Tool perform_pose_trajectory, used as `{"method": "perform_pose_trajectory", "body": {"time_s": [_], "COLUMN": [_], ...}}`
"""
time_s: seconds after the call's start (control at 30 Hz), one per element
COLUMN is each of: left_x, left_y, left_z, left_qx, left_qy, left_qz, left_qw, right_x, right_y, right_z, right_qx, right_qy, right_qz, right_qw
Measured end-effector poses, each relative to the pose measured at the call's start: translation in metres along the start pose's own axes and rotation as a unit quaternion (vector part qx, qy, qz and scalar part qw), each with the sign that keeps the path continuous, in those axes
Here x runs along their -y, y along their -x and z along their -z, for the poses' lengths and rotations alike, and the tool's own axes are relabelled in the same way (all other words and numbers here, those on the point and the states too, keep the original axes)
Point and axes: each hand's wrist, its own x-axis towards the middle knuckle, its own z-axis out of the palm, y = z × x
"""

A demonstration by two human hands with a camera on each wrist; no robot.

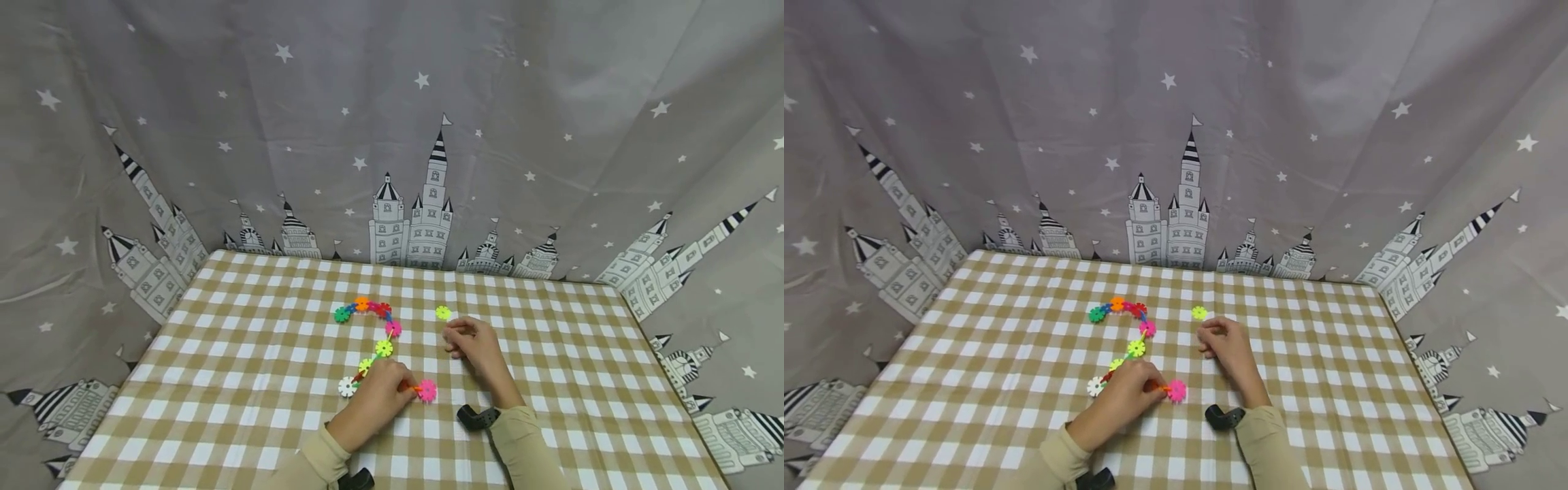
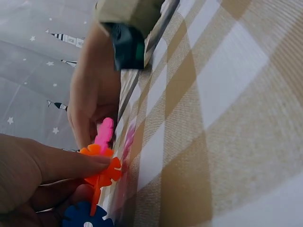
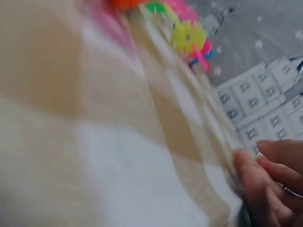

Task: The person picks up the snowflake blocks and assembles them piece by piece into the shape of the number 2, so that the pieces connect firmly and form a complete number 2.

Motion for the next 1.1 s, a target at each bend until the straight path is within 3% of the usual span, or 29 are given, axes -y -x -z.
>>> {"method": "perform_pose_trajectory", "body": {"time_s": [0.17,0.27,0.4,0.53,0.7,0.83,0.97,1.1], "left_x": [-0.002,-0.003,-0.003,-0.002,-0.002,-0.001,0.000,0.002], "left_y": [0.000,-0.001,-0.001,-0.001,-0.001,-0.002,-0.002,-0.002], "left_z": [0.000,0.001,0.002,0.002,0.001,0.002,0.003,0.004], "left_qx": [0.017,0.018,0.013,0.008,0.014,0.018,0.013,0.006], "left_qy": [0.025,0.032,0.030,0.022,0.015,0.014,0.017,0.023], "left_qz": [0.013,0.015,0.012,0.009,0.013,0.016,0.015,0.018], "left_qw": [0.9995,0.9992,0.9994,0.9997,0.9997,0.9996,0.9997,0.9996], "right_x": [-0.004,-0.002,0.002,0.006,0.008,0.005,0.000,-0.004], "right_y": [-0.020,-0.029,-0.036,-0.037,-0.026,-0.008,0.015,0.035], "right_z": [0.002,0.002,0.001,0.001,0.007,0.018,0.027,0.029], "right_qx": [-0.047,-0.051,-0.049,-0.036,0.008,0.090,0.186,0.238], "right_qy": [0.063,0.129,0.223,0.259,0.211,0.126,0.087,0.094], "right_qz": [0.044,0.067,0.088,0.081,0.062,0.057,0.061,0.077], "right_qw": [0.9959,0.9880,0.9695,0.9619,0.9755,0.9863,0.9767,0.9637]}}
